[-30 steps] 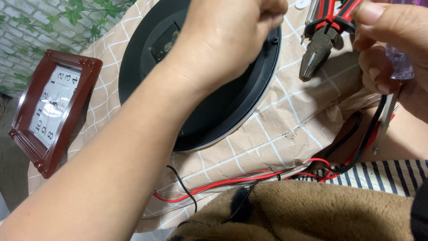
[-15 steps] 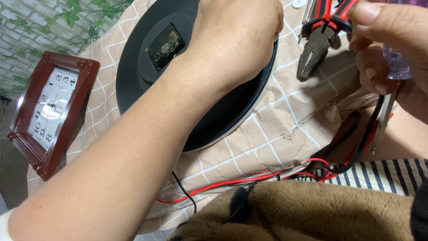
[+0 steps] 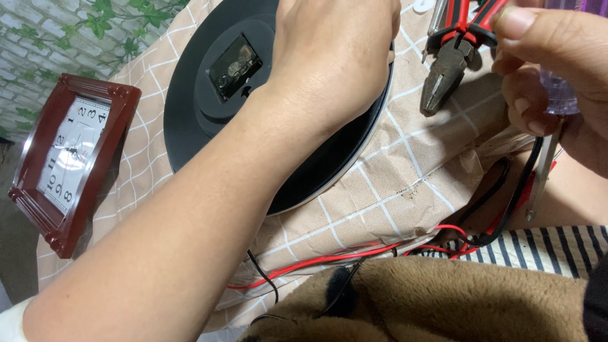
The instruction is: Repairing and testing a wall clock using a screwdriver and a multimeter on a workbench.
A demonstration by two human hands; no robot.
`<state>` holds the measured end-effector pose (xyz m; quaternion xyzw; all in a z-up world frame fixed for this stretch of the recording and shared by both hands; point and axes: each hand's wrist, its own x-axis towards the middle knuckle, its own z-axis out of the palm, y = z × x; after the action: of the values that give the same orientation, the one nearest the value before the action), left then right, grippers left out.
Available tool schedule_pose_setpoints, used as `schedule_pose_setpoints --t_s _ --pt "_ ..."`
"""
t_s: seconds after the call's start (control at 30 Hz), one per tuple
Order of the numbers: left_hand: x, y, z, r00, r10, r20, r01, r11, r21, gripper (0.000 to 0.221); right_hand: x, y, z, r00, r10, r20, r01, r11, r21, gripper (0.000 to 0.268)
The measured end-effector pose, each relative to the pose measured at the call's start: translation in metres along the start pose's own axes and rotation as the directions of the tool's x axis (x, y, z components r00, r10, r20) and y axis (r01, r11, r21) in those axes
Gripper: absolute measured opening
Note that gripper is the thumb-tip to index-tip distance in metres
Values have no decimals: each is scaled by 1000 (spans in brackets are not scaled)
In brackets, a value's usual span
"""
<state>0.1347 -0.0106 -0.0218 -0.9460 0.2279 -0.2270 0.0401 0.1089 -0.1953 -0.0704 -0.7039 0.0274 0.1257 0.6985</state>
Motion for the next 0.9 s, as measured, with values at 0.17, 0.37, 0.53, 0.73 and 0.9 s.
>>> schedule_pose_setpoints --t_s 0.17,0.37,0.53,0.73,0.9 --pt "-1 1 -1 999 -21 -39 20 999 -30 8 3 2 -1 1000 2 16 -3 1000 20 23" --pt "-9 12 -10 993 -42 108 38 999 38 14 1 1 0 1000 8 5 -8 1000 14 24" --pt "-14 15 -23 1000 -19 18 20 999 -25 13 -1 -3 2 1000 7 0 -7 1000 -6 25" --pt "-49 8 -68 976 3 -217 -53 973 -224 10 0 -1 3 999 -39 27 39 999 -9 25" --pt "-115 7 -96 938 -201 -284 88 927 -366 6 31 28 -13 998 -57 19 58 997 -47 29"
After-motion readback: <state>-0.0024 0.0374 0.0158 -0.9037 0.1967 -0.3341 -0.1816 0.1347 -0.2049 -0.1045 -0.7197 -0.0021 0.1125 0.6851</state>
